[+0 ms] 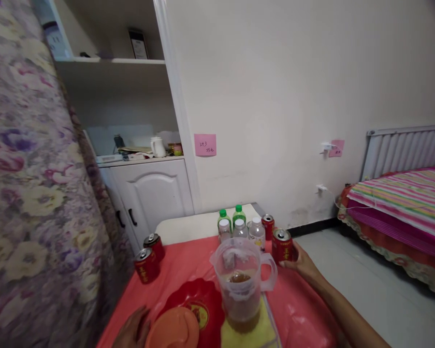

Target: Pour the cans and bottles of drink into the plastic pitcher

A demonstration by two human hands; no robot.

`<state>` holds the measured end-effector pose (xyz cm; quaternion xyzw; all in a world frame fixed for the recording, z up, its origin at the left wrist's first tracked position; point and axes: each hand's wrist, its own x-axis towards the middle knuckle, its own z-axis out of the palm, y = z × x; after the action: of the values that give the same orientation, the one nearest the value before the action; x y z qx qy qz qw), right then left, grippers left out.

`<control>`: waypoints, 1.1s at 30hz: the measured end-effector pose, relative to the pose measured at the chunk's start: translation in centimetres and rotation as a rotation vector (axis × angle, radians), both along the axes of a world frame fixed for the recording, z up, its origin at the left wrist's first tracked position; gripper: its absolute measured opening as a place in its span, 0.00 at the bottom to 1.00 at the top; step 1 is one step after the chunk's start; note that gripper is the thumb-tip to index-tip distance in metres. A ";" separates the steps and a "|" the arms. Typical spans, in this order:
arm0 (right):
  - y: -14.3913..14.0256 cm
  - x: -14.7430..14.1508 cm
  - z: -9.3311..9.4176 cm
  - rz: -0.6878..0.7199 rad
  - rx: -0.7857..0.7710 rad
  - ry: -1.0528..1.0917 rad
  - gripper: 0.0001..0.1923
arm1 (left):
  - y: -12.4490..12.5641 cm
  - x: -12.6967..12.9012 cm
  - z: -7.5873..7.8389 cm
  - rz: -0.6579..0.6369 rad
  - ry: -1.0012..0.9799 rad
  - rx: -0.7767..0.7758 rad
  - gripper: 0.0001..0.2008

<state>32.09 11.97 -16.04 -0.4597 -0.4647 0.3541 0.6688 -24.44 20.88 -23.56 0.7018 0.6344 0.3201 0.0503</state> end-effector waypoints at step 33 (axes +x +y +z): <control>-7.5 -6.2 15.3 -0.188 0.020 -1.158 0.34 | -1.3 1.6 0.7 0.006 0.062 0.073 0.24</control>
<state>25.88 4.51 -0.69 -0.6112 -0.7149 -0.0202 0.3390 -22.84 19.61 -22.86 0.7110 0.6257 0.3210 0.0041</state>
